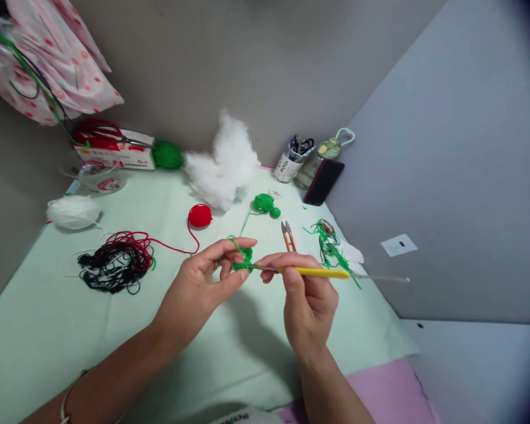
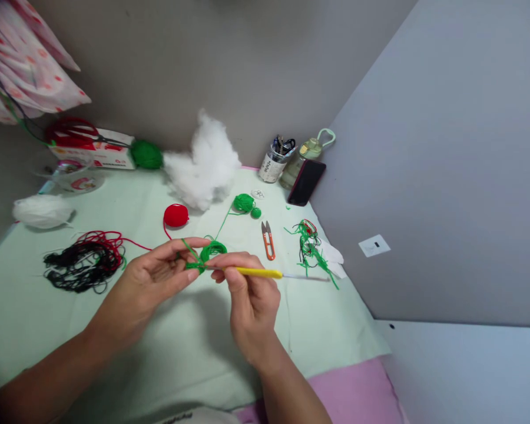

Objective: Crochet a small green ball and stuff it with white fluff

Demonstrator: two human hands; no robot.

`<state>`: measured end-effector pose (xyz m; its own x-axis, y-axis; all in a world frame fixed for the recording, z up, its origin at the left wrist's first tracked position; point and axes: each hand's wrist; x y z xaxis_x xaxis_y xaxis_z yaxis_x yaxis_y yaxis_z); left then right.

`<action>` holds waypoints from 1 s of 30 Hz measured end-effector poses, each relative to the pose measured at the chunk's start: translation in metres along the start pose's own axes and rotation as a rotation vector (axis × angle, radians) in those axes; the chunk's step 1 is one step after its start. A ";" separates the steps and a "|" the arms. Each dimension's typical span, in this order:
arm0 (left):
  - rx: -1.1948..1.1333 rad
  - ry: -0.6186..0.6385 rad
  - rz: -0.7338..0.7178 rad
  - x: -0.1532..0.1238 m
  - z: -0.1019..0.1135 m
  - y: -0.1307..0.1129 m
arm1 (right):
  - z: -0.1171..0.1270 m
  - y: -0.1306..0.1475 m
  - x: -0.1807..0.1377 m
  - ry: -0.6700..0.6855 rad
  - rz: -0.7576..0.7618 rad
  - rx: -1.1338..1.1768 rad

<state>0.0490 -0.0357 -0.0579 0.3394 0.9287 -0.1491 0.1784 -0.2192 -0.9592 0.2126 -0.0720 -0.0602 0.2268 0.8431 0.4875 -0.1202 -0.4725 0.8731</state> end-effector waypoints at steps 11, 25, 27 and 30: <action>0.127 -0.130 -0.081 0.000 -0.005 -0.005 | 0.003 -0.004 -0.003 0.151 0.297 -0.298; -0.400 0.112 0.142 0.004 -0.003 -0.006 | -0.003 -0.008 0.006 0.001 0.026 0.033; -0.317 0.084 0.100 0.003 -0.005 -0.004 | -0.005 -0.008 0.005 0.025 0.060 -0.037; -0.286 0.008 0.070 0.002 -0.008 0.000 | -0.007 -0.011 -0.002 0.052 0.179 -0.218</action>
<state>0.0573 -0.0361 -0.0561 0.3674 0.9062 -0.2093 0.4069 -0.3590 -0.8400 0.2072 -0.0667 -0.0704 0.1342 0.7656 0.6292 -0.3604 -0.5537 0.7507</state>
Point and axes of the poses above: each hand's wrist, its own x-axis towards the middle knuckle, its own z-axis out of the back of the hand, y = z × x
